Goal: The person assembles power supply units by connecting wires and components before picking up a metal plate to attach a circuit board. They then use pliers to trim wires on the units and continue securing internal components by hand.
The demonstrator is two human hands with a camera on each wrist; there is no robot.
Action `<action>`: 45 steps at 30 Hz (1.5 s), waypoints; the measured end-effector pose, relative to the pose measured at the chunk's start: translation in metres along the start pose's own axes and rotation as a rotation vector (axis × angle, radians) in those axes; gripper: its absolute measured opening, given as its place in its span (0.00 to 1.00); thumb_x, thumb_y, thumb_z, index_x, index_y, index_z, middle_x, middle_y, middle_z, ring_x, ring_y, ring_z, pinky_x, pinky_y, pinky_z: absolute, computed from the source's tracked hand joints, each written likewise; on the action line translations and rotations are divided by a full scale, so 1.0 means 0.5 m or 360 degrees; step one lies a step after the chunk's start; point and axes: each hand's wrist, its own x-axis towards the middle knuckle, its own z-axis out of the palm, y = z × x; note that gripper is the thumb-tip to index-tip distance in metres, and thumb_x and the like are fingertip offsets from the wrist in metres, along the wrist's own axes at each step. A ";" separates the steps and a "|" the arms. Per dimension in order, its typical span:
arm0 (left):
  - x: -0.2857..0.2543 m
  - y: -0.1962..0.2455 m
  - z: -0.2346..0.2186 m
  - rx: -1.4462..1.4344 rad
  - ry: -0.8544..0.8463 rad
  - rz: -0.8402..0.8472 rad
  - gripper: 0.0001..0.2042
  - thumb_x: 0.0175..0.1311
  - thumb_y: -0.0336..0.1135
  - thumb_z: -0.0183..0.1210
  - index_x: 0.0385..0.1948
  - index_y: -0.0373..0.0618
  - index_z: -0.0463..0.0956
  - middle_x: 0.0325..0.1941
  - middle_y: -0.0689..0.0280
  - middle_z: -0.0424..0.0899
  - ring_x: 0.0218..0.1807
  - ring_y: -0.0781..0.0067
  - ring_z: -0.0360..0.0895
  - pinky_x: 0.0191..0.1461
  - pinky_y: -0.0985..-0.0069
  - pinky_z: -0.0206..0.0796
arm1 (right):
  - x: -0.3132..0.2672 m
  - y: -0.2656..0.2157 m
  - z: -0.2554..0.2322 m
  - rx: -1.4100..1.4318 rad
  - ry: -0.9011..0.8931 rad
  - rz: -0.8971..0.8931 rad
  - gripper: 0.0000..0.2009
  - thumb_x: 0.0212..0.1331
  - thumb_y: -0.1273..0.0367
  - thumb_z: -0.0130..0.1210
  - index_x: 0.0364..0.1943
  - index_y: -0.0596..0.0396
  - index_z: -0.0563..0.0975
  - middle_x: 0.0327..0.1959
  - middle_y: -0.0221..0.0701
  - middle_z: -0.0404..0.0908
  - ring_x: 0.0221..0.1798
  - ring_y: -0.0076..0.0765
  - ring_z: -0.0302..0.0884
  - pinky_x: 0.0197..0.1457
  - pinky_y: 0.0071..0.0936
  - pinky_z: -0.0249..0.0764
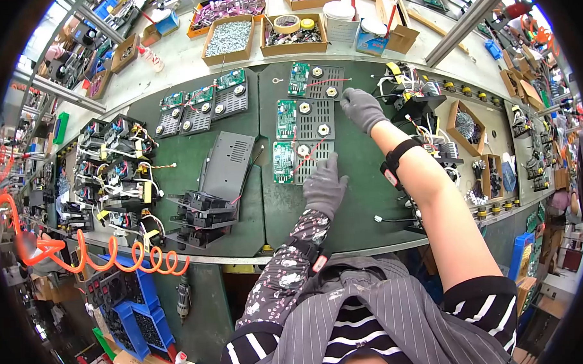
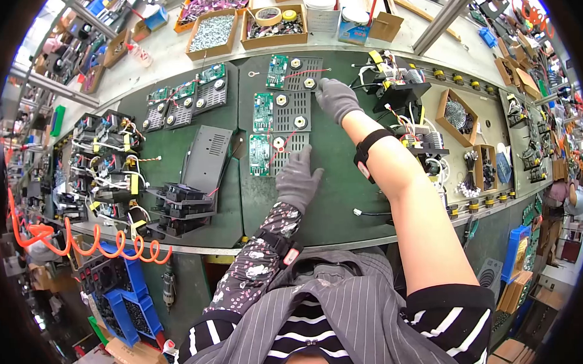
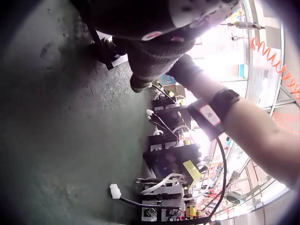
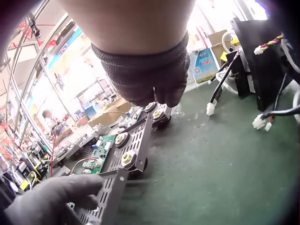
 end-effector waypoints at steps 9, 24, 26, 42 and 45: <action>0.015 -0.037 0.062 0.0186 0.0059 -0.0044 0.15 0.57 0.31 0.50 0.47 0.51 0.68 0.39 0.58 0.79 0.38 0.55 0.80 0.37 0.60 0.72 | 0.028 -0.022 0.118 0.0993 -0.0564 0.0924 0.11 0.56 0.67 0.54 0.36 0.60 0.79 0.29 0.41 0.81 0.19 0.31 0.76 0.22 0.29 0.72; 0.066 -0.136 -0.029 0.0503 0.0173 0.0295 0.08 0.58 0.32 0.49 0.36 0.59 0.74 0.40 0.69 0.78 0.48 0.67 0.74 0.44 0.66 0.66 | -0.220 -0.100 -0.004 0.2852 0.0487 0.0637 0.06 0.56 0.73 0.49 0.36 0.59 0.71 0.28 0.32 0.75 0.23 0.29 0.74 0.25 0.20 0.71; 0.119 -0.149 -0.040 0.0569 0.0195 0.0287 0.08 0.59 0.34 0.50 0.38 0.59 0.76 0.41 0.68 0.78 0.48 0.66 0.74 0.46 0.65 0.67 | -0.264 -0.093 0.011 0.3079 0.0443 0.0721 0.05 0.56 0.74 0.49 0.36 0.58 0.72 0.28 0.31 0.75 0.25 0.29 0.74 0.27 0.20 0.71; 0.288 -0.228 -0.207 -0.0802 0.0441 0.0174 0.24 0.60 0.42 0.56 0.56 0.41 0.69 0.56 0.51 0.74 0.57 0.57 0.72 0.62 0.67 0.61 | -0.374 -0.120 0.176 0.2886 0.0045 0.1179 0.13 0.50 0.75 0.49 0.42 0.63 0.70 0.32 0.38 0.79 0.25 0.35 0.78 0.25 0.25 0.77; 0.182 -0.197 -0.282 -0.1424 0.0404 0.0076 0.22 0.62 0.36 0.54 0.57 0.35 0.67 0.57 0.52 0.74 0.56 0.63 0.72 0.61 0.72 0.62 | -0.315 -0.149 0.189 0.3093 0.0089 0.1189 0.11 0.54 0.75 0.48 0.42 0.63 0.69 0.33 0.38 0.78 0.26 0.36 0.79 0.27 0.26 0.78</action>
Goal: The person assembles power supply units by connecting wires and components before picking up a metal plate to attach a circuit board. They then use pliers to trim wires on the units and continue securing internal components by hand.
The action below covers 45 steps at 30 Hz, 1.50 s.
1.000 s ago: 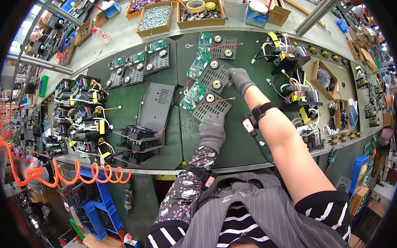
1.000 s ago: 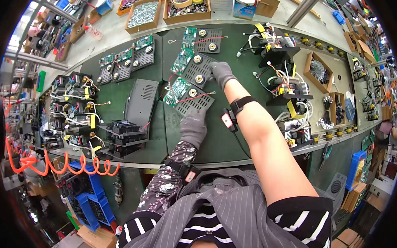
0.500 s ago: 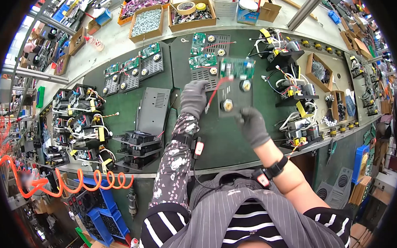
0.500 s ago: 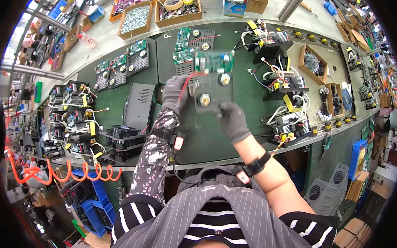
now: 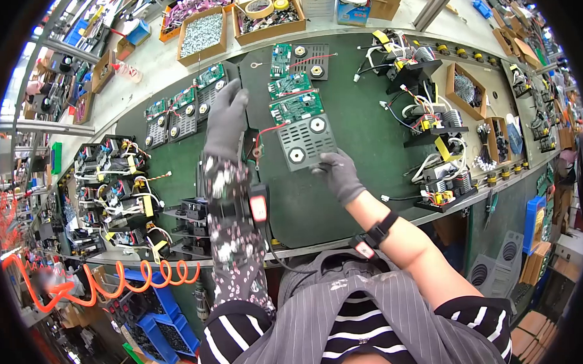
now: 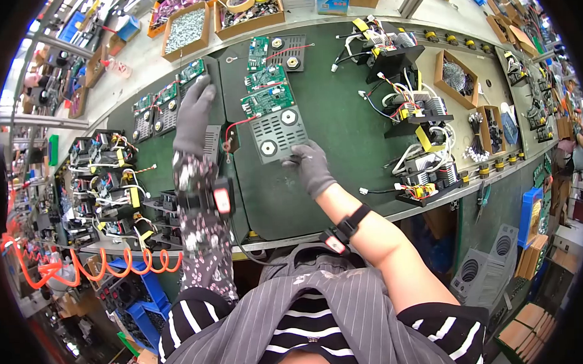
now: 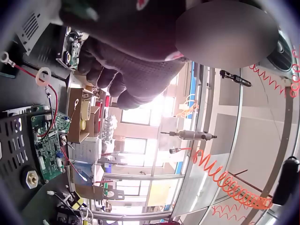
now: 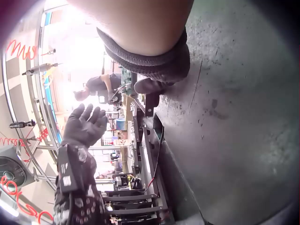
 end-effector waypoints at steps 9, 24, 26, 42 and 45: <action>-0.227 -0.076 0.100 0.0658 0.0050 0.0489 0.16 0.54 0.28 0.58 0.47 0.41 0.74 0.44 0.55 0.77 0.48 0.57 0.74 0.55 0.65 0.66 | 0.017 0.011 -0.016 -0.0308 0.0151 0.0605 0.17 0.64 0.60 0.49 0.48 0.58 0.69 0.31 0.39 0.79 0.28 0.38 0.81 0.27 0.33 0.79; -0.110 -0.142 0.143 0.0474 -0.0037 -0.0420 0.23 0.57 0.39 0.60 0.54 0.44 0.69 0.51 0.53 0.75 0.52 0.54 0.74 0.54 0.64 0.65 | 0.038 -0.035 -0.030 -0.0382 -0.0327 0.1231 0.16 0.63 0.55 0.45 0.30 0.52 0.73 0.22 0.31 0.75 0.22 0.31 0.72 0.23 0.25 0.67; -0.110 -0.152 0.148 0.0269 0.0071 -0.0458 0.18 0.58 0.33 0.59 0.51 0.44 0.72 0.47 0.52 0.77 0.50 0.54 0.76 0.53 0.65 0.66 | 0.037 -0.034 -0.026 -0.0376 -0.0402 0.1261 0.15 0.63 0.56 0.44 0.28 0.50 0.72 0.21 0.28 0.73 0.21 0.29 0.70 0.22 0.23 0.64; -0.109 -0.272 0.156 0.0465 0.0037 -0.0399 0.31 0.54 0.40 0.63 0.61 0.42 0.64 0.55 0.52 0.74 0.57 0.56 0.73 0.59 0.66 0.64 | -0.013 -0.133 -0.074 -0.1326 -0.0269 0.1179 0.28 0.59 0.42 0.47 0.29 0.56 0.74 0.22 0.32 0.77 0.21 0.28 0.73 0.23 0.22 0.68; -0.100 -0.283 0.159 0.0399 -0.0014 -0.0480 0.28 0.58 0.28 0.61 0.61 0.35 0.62 0.56 0.58 0.75 0.54 0.72 0.74 0.56 0.76 0.67 | 0.018 -0.142 -0.071 -0.1635 -0.0032 0.0415 0.25 0.58 0.48 0.52 0.33 0.62 0.76 0.27 0.37 0.80 0.27 0.32 0.78 0.31 0.27 0.73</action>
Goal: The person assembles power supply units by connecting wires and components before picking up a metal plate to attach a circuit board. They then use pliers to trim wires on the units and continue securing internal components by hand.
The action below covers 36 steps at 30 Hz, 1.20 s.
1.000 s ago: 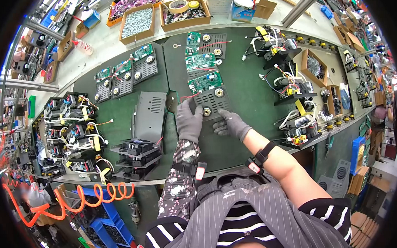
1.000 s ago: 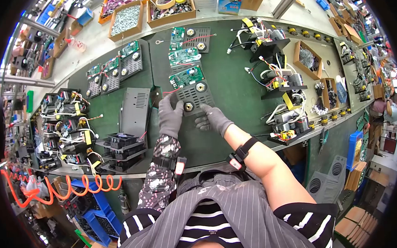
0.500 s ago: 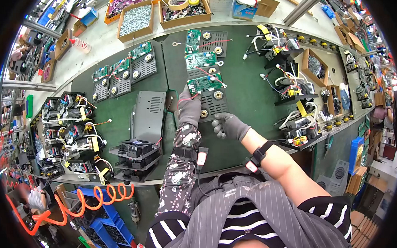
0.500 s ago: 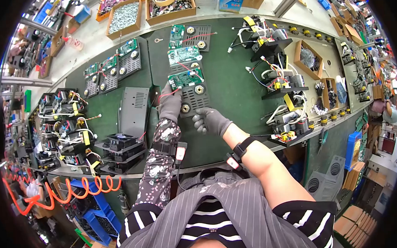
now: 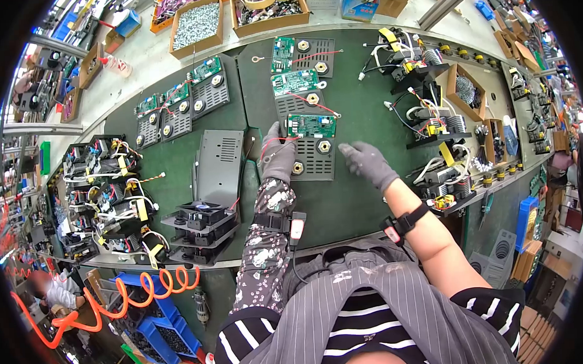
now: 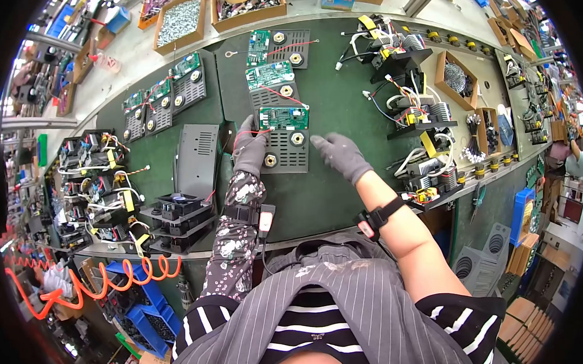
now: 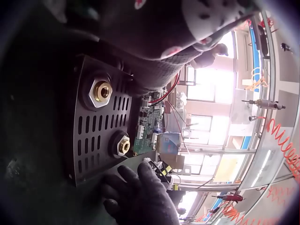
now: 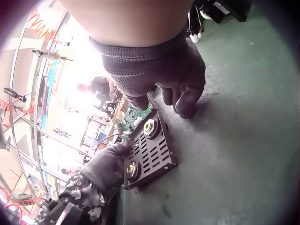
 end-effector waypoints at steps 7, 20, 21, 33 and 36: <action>-0.026 0.050 -0.027 -0.0734 -0.0117 -0.0304 0.17 0.63 0.33 0.57 0.52 0.40 0.73 0.38 0.65 0.82 0.37 0.80 0.76 0.41 0.79 0.70 | 0.085 -0.066 0.054 -0.0362 0.0550 -0.1027 0.17 0.59 0.62 0.53 0.49 0.55 0.76 0.41 0.44 0.80 0.45 0.48 0.77 0.49 0.35 0.71; 0.012 0.012 -0.015 -0.0571 -0.0098 -0.0374 0.18 0.61 0.37 0.59 0.51 0.40 0.74 0.43 0.62 0.83 0.43 0.75 0.79 0.49 0.76 0.69 | 0.089 -0.088 0.037 0.0328 0.0056 -0.0523 0.17 0.59 0.64 0.54 0.48 0.60 0.74 0.28 0.26 0.74 0.25 0.17 0.68 0.29 0.18 0.70; 0.012 0.009 -0.016 -0.0264 0.0015 -0.0177 0.20 0.60 0.38 0.60 0.52 0.40 0.74 0.45 0.61 0.82 0.45 0.74 0.78 0.50 0.76 0.69 | 0.089 -0.092 0.033 0.0327 0.0062 -0.0521 0.17 0.59 0.64 0.54 0.48 0.60 0.74 0.28 0.26 0.74 0.25 0.17 0.68 0.29 0.18 0.70; -0.027 0.021 -0.040 -0.0101 0.0129 -0.0133 0.27 0.55 0.41 0.63 0.56 0.39 0.69 0.53 0.55 0.76 0.54 0.63 0.75 0.58 0.71 0.65 | 0.291 -0.211 -0.109 -0.0259 0.0924 -0.0758 0.17 0.56 0.59 0.52 0.41 0.57 0.79 0.42 0.45 0.81 0.44 0.46 0.79 0.48 0.35 0.73; -0.035 0.032 -0.041 -0.0090 0.0115 -0.0160 0.28 0.55 0.42 0.63 0.57 0.41 0.69 0.55 0.55 0.75 0.54 0.62 0.75 0.58 0.71 0.65 | 0.343 -0.258 -0.106 -0.0164 0.0866 -0.0561 0.18 0.57 0.59 0.54 0.44 0.59 0.77 0.34 0.40 0.80 0.34 0.38 0.78 0.39 0.29 0.73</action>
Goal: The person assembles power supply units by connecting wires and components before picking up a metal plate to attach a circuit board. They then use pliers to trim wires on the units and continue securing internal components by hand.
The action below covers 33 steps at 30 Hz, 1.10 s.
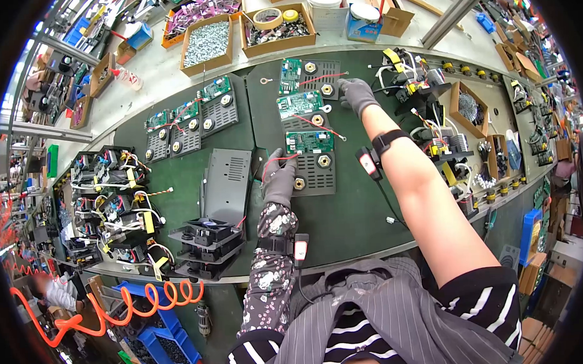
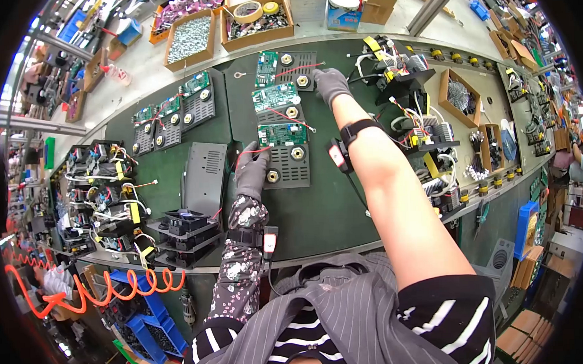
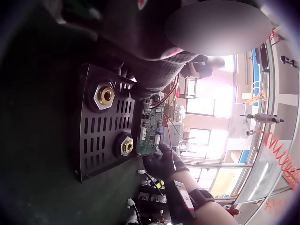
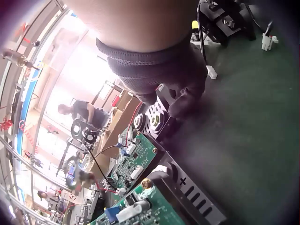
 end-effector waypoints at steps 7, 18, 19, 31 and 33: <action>0.031 0.013 0.007 0.0224 -0.0035 0.0023 0.29 0.56 0.42 0.62 0.59 0.41 0.67 0.56 0.53 0.75 0.58 0.57 0.72 0.61 0.68 0.63 | 0.048 -0.030 0.012 -0.0250 -0.0213 0.0033 0.17 0.54 0.59 0.54 0.35 0.61 0.79 0.34 0.47 0.80 0.32 0.39 0.81 0.39 0.34 0.75; 0.079 -0.019 0.041 -0.0032 -0.0037 -0.0059 0.18 0.62 0.36 0.57 0.54 0.43 0.73 0.34 0.71 0.81 0.32 0.83 0.73 0.37 0.81 0.66 | -0.042 0.002 0.002 0.1320 -0.0271 0.0479 0.09 0.61 0.73 0.51 0.44 0.59 0.74 0.39 0.36 0.79 0.37 0.35 0.79 0.40 0.35 0.83; 0.075 -0.011 0.038 -0.0023 -0.0038 -0.0060 0.18 0.62 0.36 0.57 0.54 0.43 0.73 0.34 0.71 0.81 0.32 0.83 0.73 0.37 0.81 0.66 | -0.049 0.002 0.008 0.1337 -0.0313 0.0494 0.09 0.61 0.72 0.51 0.45 0.58 0.74 0.40 0.36 0.79 0.37 0.36 0.79 0.39 0.36 0.82; 0.058 0.005 0.047 -0.0068 0.0024 -0.0130 0.17 0.62 0.40 0.55 0.52 0.46 0.74 0.43 0.56 0.82 0.45 0.62 0.79 0.50 0.70 0.67 | -0.155 0.054 0.026 0.1569 -0.0158 0.0586 0.09 0.64 0.70 0.46 0.45 0.59 0.73 0.39 0.39 0.80 0.39 0.40 0.80 0.42 0.39 0.81; 0.053 0.015 0.047 -0.0086 0.0023 -0.0154 0.17 0.63 0.40 0.55 0.51 0.46 0.74 0.43 0.56 0.82 0.45 0.62 0.79 0.49 0.70 0.67 | -0.171 0.059 0.024 0.1626 -0.0184 0.0575 0.09 0.64 0.71 0.45 0.44 0.57 0.73 0.38 0.39 0.80 0.39 0.42 0.80 0.47 0.43 0.79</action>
